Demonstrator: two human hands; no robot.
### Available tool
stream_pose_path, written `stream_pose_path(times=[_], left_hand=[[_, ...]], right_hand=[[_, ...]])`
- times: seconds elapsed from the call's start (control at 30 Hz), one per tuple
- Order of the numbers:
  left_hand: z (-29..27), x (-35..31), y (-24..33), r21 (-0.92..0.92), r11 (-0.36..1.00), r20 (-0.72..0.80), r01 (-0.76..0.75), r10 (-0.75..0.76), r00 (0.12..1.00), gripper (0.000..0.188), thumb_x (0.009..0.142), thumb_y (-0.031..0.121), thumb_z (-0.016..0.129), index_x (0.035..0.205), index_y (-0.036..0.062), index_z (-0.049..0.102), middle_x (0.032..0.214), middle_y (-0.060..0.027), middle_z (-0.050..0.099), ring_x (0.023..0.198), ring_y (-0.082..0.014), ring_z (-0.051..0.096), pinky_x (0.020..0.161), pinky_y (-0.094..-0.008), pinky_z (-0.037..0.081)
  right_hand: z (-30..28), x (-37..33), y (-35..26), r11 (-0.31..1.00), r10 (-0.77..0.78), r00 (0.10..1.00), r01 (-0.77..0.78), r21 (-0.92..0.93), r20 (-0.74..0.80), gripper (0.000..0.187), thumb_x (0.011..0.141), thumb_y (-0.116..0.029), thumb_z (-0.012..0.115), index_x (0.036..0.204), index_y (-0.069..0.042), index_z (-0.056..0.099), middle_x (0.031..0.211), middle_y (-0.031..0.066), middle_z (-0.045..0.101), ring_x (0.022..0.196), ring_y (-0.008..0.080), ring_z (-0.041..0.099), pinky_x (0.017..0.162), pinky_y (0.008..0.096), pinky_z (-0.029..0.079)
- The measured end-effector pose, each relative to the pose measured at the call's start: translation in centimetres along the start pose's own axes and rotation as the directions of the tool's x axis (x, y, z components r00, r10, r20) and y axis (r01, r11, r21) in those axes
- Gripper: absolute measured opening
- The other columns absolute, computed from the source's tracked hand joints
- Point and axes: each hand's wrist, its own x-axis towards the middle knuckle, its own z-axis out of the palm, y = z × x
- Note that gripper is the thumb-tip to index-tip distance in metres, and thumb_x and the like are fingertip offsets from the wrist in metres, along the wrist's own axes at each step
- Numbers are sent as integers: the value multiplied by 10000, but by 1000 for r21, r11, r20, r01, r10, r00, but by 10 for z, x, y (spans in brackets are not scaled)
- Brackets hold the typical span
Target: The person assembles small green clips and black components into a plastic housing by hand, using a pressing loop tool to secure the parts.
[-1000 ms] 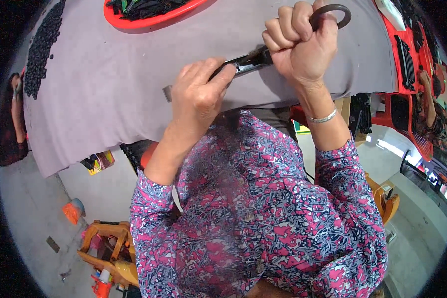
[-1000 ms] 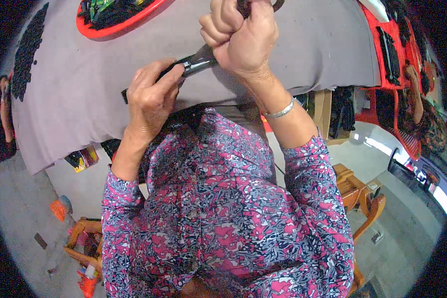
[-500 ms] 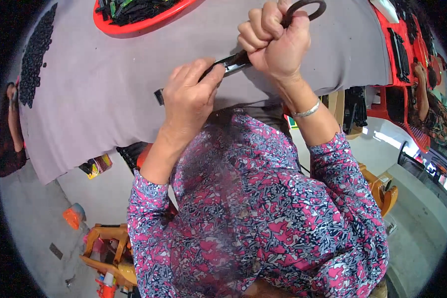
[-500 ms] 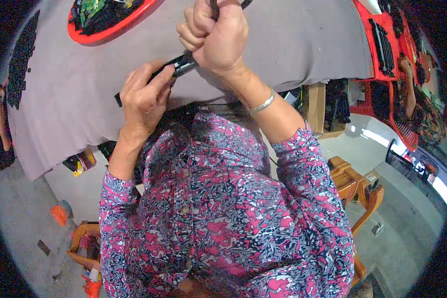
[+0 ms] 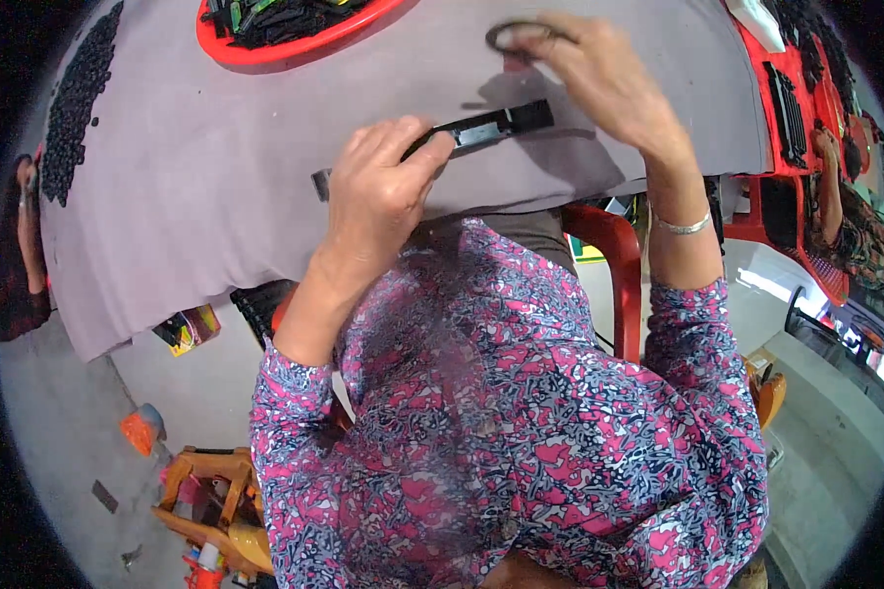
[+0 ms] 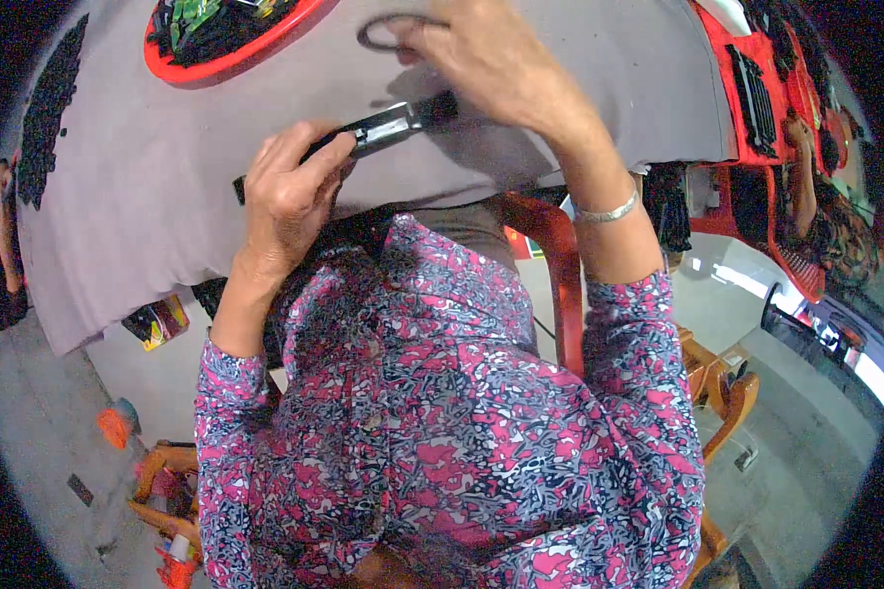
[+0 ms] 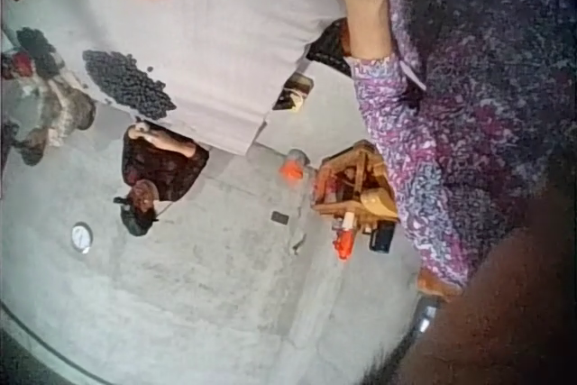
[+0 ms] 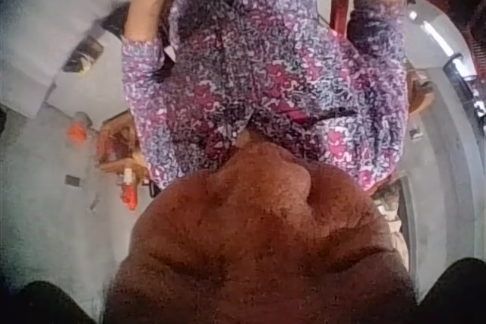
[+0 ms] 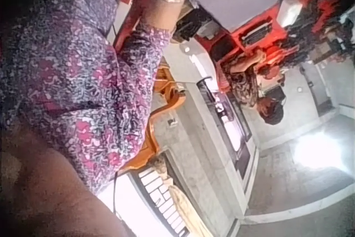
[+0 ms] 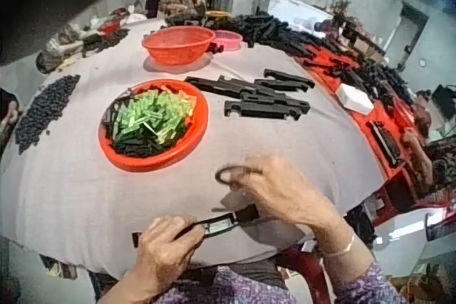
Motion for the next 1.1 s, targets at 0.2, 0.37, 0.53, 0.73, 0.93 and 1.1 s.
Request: stream_pose_path(times=[0.2, 0.37, 0.53, 0.73, 0.93, 1.1], left_hand=[[-8, 11, -15, -53, 989, 72, -138, 141, 987, 182, 763, 52, 662, 944, 72, 671, 1017, -64, 647, 978, -264, 629, 865, -395, 473], [-19, 26, -26, -28, 976, 117, -218, 219, 969, 270, 739, -1, 645, 1000, 67, 667, 1201, -128, 620, 1218, -358, 540, 1004, -430, 452], [-23, 10, -24, -250, 968, 57, 4, 11, 998, 436, 717, -103, 549, 1124, 20, 645, 1197, -148, 605, 1142, -350, 581, 950, -422, 500], [-19, 4, 5, -222, 917, 23, 331, -334, 942, 487, 773, 127, 738, 1205, -34, 580, 991, -157, 596, 859, -325, 625, 752, -389, 522], [-27, 4, 13, -204, 926, 142, 318, -293, 945, 451, 698, 73, 714, 1123, -4, 582, 902, -159, 547, 827, -370, 589, 651, -458, 489], [-38, 5, 20, -139, 958, 196, 250, -221, 955, 402, 683, 9, 714, 1068, 46, 605, 906, -133, 532, 828, -343, 585, 659, -449, 476]], right_hand=[[10, -39, -17, 943, 257, 912, -163, -292, 321, 230, 926, -181, 547, 1027, -46, 704, 901, 170, 666, 795, 381, 660, 706, 460, 528], [34, -76, -35, 998, 52, 885, -60, 3, 462, 228, 942, -141, 556, 1068, 9, 672, 957, 165, 679, 875, 352, 658, 770, 387, 520], [69, -88, -68, 811, 166, 762, -467, 352, 626, 228, 945, -153, 573, 1100, -5, 651, 911, 269, 656, 768, 423, 629, 709, 476, 493], [64, -84, -65, 828, 133, 779, -427, 364, 613, 292, 980, -232, 539, 1056, 24, 655, 819, 242, 642, 710, 347, 624, 699, 446, 485], [30, -72, -63, 717, 265, 725, -589, 373, 635, 248, 948, -165, 541, 933, 58, 648, 718, 62, 619, 608, 96, 525, 554, 276, 425], [8, -65, -55, 412, 241, 970, -134, 901, 34, 425, 1025, -370, 424, 707, -89, 404, 595, -25, 319, 523, 108, 287, 493, 285, 278]])
